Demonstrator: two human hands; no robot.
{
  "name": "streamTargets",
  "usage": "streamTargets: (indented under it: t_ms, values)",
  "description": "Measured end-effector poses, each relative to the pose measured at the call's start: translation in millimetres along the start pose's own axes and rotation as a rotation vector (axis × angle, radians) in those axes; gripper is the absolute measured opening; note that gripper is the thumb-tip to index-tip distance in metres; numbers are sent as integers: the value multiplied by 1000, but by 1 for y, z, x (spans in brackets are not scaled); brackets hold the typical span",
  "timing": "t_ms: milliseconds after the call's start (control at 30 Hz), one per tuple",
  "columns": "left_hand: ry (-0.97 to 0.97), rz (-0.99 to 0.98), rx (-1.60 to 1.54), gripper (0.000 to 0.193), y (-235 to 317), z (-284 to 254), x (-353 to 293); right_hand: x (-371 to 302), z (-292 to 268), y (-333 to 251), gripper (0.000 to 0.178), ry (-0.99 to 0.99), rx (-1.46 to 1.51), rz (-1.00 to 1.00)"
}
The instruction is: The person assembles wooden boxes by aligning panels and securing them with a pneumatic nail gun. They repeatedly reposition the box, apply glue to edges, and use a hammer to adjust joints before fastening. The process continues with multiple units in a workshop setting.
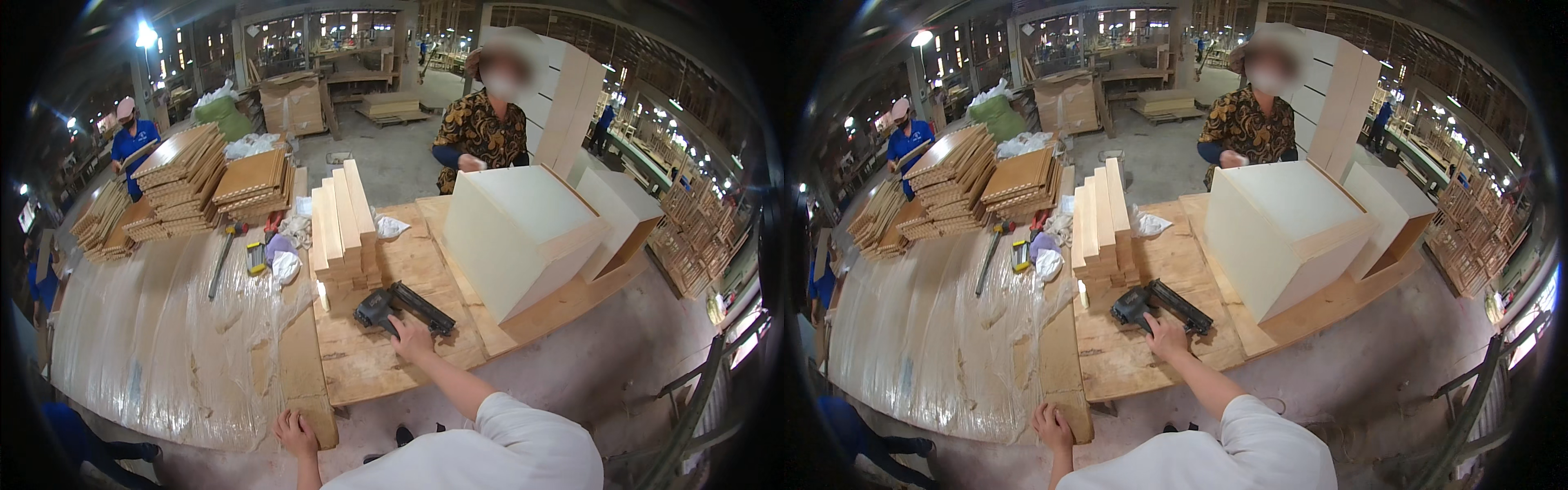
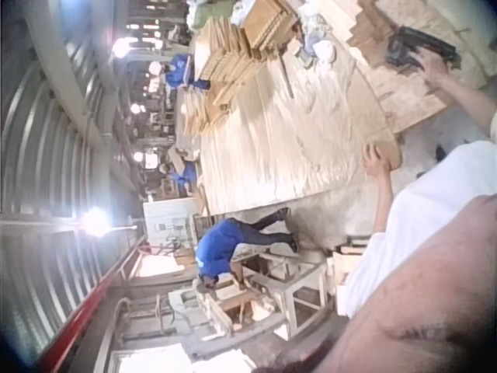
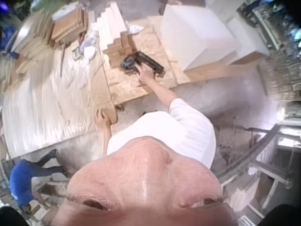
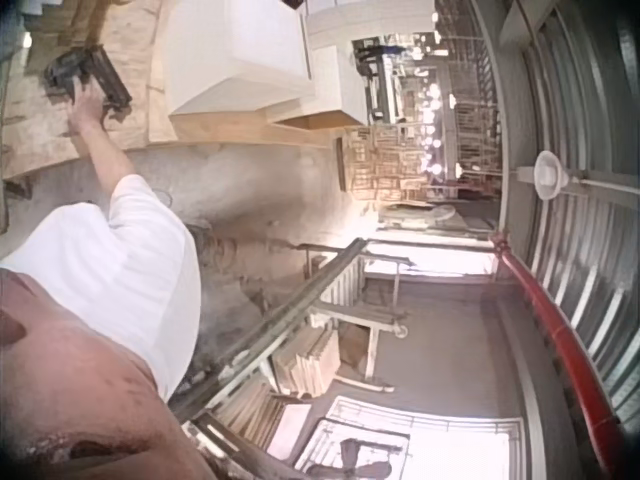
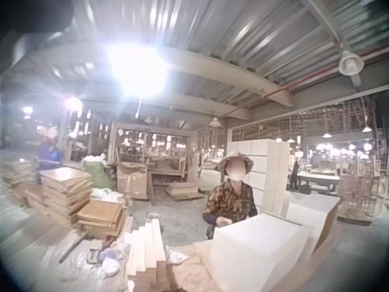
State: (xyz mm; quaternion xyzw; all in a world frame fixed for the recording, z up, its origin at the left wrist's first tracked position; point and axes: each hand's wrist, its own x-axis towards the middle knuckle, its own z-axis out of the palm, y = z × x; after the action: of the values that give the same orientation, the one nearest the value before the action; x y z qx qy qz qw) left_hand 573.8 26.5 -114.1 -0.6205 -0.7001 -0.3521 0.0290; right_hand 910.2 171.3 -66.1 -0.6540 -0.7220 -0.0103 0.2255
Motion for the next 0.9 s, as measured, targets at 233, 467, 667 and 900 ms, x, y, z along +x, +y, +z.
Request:
streamTargets:
  t_ms: [233,467,667,900]
  values:
    - [1,-105,-57,10,-2,4,-5,4,4,3,51,26,46,-15]
    - [52,-42,-73,10,0,5,-4,5,1,5,51,-29,52,-11]
    - [-33,-49,-238,13,25,14,-30,9,-5,8,59,-233,-64,-33]
    - [-18,134,-79,11,48,25,-38,19,-8,19,59,-320,109,23]
